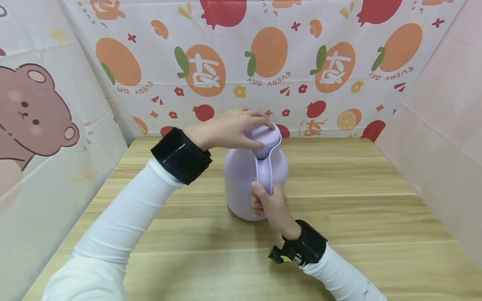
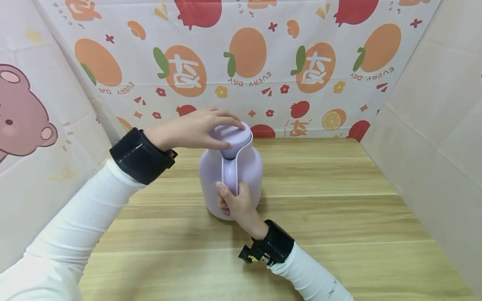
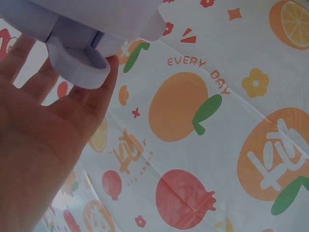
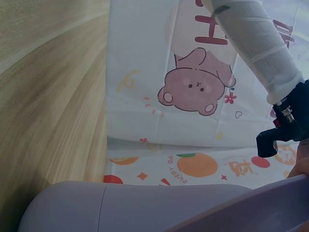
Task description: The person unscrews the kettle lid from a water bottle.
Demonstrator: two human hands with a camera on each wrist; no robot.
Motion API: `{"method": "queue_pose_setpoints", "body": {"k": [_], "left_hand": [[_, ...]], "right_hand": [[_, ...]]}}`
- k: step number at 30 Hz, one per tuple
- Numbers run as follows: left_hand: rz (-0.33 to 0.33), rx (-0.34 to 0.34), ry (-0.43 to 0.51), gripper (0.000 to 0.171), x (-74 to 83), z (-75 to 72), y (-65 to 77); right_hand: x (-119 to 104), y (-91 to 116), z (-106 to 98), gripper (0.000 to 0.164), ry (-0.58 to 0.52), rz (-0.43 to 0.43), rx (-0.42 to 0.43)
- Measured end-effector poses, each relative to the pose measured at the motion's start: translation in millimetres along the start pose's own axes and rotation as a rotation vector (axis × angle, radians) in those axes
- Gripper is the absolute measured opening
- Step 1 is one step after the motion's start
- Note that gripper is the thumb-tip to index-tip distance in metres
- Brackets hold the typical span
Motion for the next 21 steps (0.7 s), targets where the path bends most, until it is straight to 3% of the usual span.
{"method": "queue_pose_setpoints", "body": {"k": [15,21], "left_hand": [[-0.081,0.061,-0.180,0.052,4.4,6.8,-3.4],[-0.069,0.074,-0.164,0.053,7.1,7.2,0.5]], "right_hand": [[-1.5,-0.1,0.6,0.039,0.006,0.002,0.007],[-0.9,-0.1,1.4,0.039,0.004,0.001,0.003]]}}
Point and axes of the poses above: each hand's wrist, its own y-axis away from the middle knuckle, its own z-axis out of the palm, x = y × z, the point moved 3 cm from there along -y, towards the middle knuckle, and after that the axes turned 7 degrees about z, right-handed, at the moved point
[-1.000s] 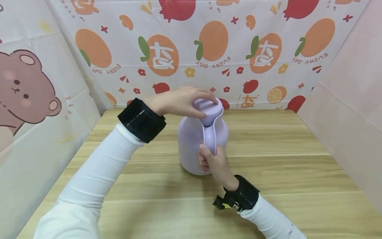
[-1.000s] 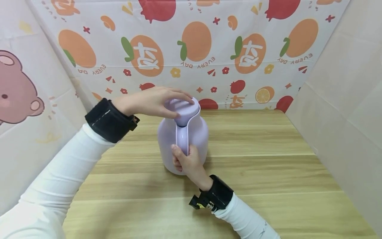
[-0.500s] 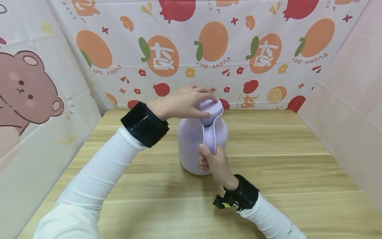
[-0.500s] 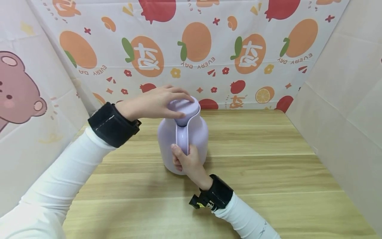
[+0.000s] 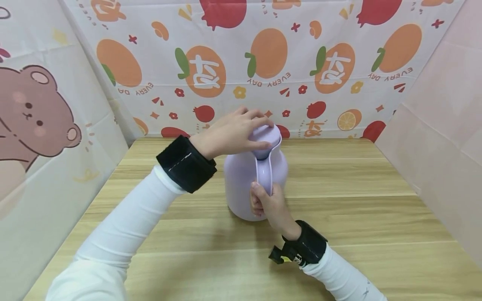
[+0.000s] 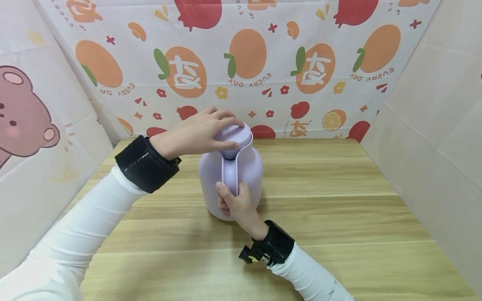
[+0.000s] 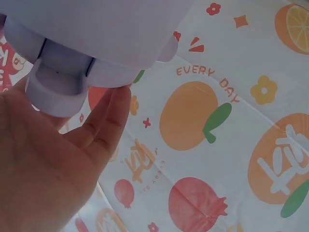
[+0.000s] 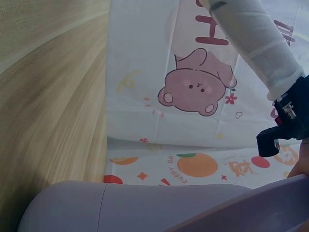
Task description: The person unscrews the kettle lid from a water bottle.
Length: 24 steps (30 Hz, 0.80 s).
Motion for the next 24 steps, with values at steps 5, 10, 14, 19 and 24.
{"method": "queue_pose_setpoints", "body": {"k": [5,10,14,19,24], "left_hand": [[0.043,0.020,0.128,0.051,-1.5,3.5,5.8],[0.087,0.031,0.202,0.042,-3.7,6.6,10.6],[0.090,0.051,0.203,0.039,-4.3,7.1,12.3],[0.059,0.054,0.160,0.040,-2.1,7.1,11.2],[0.025,0.052,0.077,0.040,2.9,7.6,8.5]], "right_hand": [[-1,0,0,0.038,-0.001,-0.002,-0.004],[-1,0,0,0.037,-0.006,0.003,-0.005],[-1,1,0,0.037,-0.005,-0.001,-0.004],[0,0,0,0.037,-0.009,-0.014,-0.005],[2,0,-1,0.038,-0.015,-0.014,0.001]]}}
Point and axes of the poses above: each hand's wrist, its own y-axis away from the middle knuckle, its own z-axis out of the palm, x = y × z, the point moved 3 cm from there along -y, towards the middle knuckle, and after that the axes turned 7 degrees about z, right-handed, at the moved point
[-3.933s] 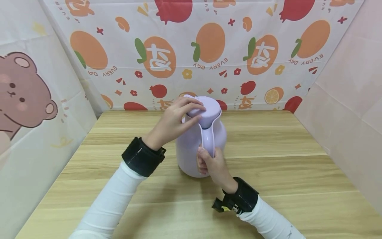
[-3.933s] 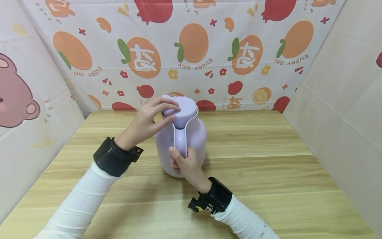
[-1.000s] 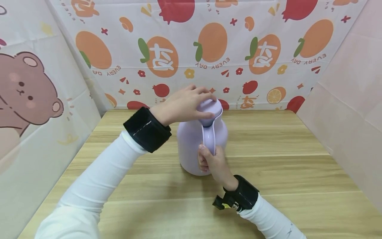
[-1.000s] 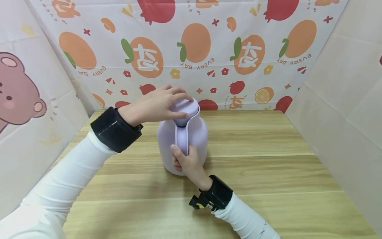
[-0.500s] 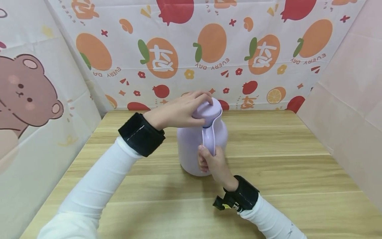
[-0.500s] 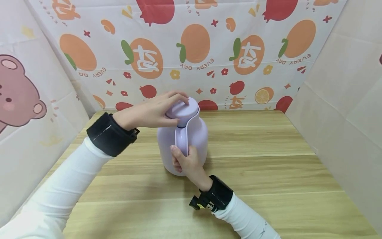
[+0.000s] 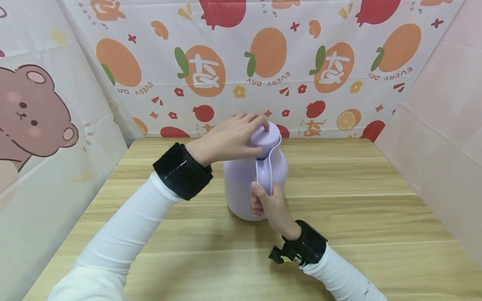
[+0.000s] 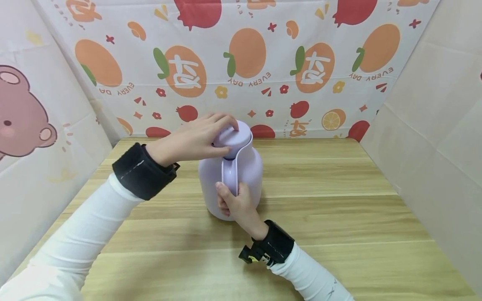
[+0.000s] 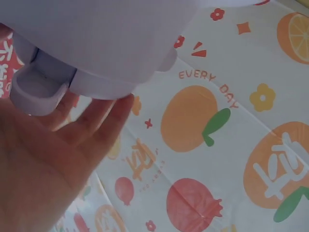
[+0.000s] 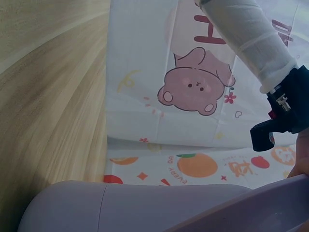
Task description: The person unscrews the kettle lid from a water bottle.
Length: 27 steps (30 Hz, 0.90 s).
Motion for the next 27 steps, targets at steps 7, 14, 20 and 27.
{"method": "queue_pose_setpoints", "body": {"k": [7,14,20,27], "left_hand": [[-0.051,0.010,-0.080,0.039,5.7,0.1,-1.6],[-0.048,0.026,-0.027,0.042,6.0,-1.6,-1.2],[0.037,0.073,0.084,0.040,0.1,-0.4,0.6],[0.075,0.095,0.011,0.036,-1.3,3.4,-1.0]], "right_hand": [[-0.4,-0.8,0.3,0.039,-0.013,0.010,-0.001],[-1.1,-0.9,0.2,0.040,-0.020,0.022,0.003],[-1.3,-1.4,-0.4,0.039,-0.014,0.013,0.001],[1.4,-3.6,-1.8,0.041,-0.003,0.006,0.001]]}}
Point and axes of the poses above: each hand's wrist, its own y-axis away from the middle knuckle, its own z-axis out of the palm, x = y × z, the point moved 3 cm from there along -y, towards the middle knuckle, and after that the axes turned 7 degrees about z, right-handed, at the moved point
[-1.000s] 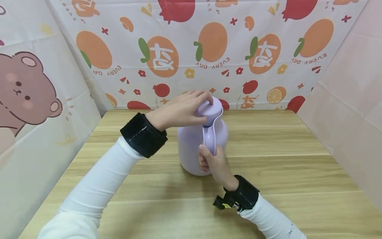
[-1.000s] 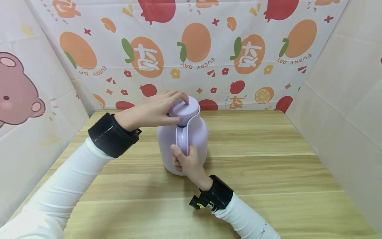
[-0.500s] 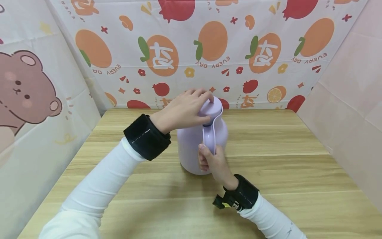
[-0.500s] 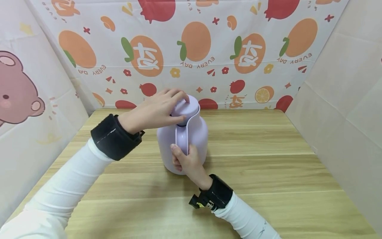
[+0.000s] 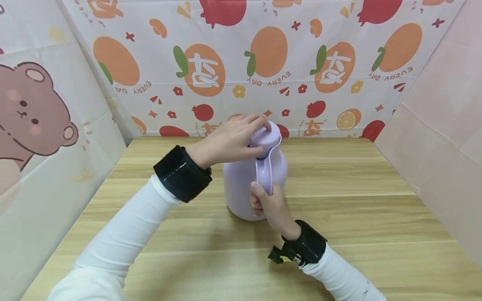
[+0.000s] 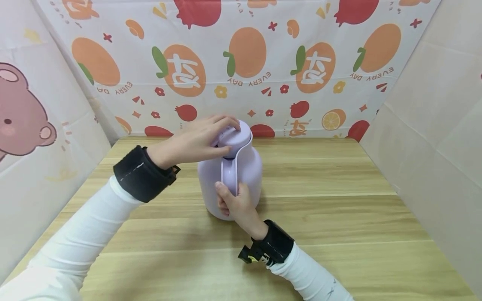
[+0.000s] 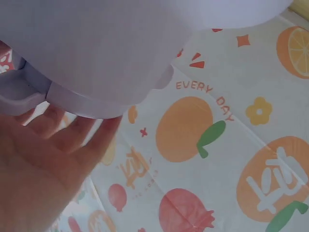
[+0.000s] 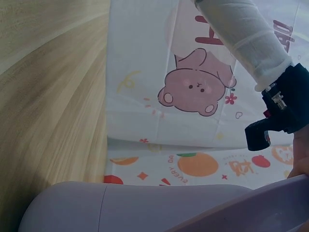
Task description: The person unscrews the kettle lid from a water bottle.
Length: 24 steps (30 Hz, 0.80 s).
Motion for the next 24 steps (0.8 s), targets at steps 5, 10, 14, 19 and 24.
{"method": "queue_pose_setpoints", "body": {"k": [5,10,14,19,24], "left_hand": [[-0.046,-0.026,-0.105,0.037,6.1,-0.7,-2.8],[-0.097,-0.046,-0.162,0.038,11.7,-0.8,-3.5],[-0.107,-0.051,-0.214,0.037,16.1,0.3,-4.9],[-0.102,-0.086,-0.134,0.042,14.7,-3.5,-5.1],[-0.078,-0.046,0.188,0.032,-2.9,-17.8,3.6]], "right_hand": [[-1,0,0,0.041,-0.012,0.007,0.007],[-1,-1,1,0.041,-0.016,0.014,0.005],[-2,0,1,0.041,-0.013,0.013,0.004],[-1,0,0,0.041,-0.008,0.003,0.004],[-2,1,0,0.039,0.009,-0.003,0.006]]}}
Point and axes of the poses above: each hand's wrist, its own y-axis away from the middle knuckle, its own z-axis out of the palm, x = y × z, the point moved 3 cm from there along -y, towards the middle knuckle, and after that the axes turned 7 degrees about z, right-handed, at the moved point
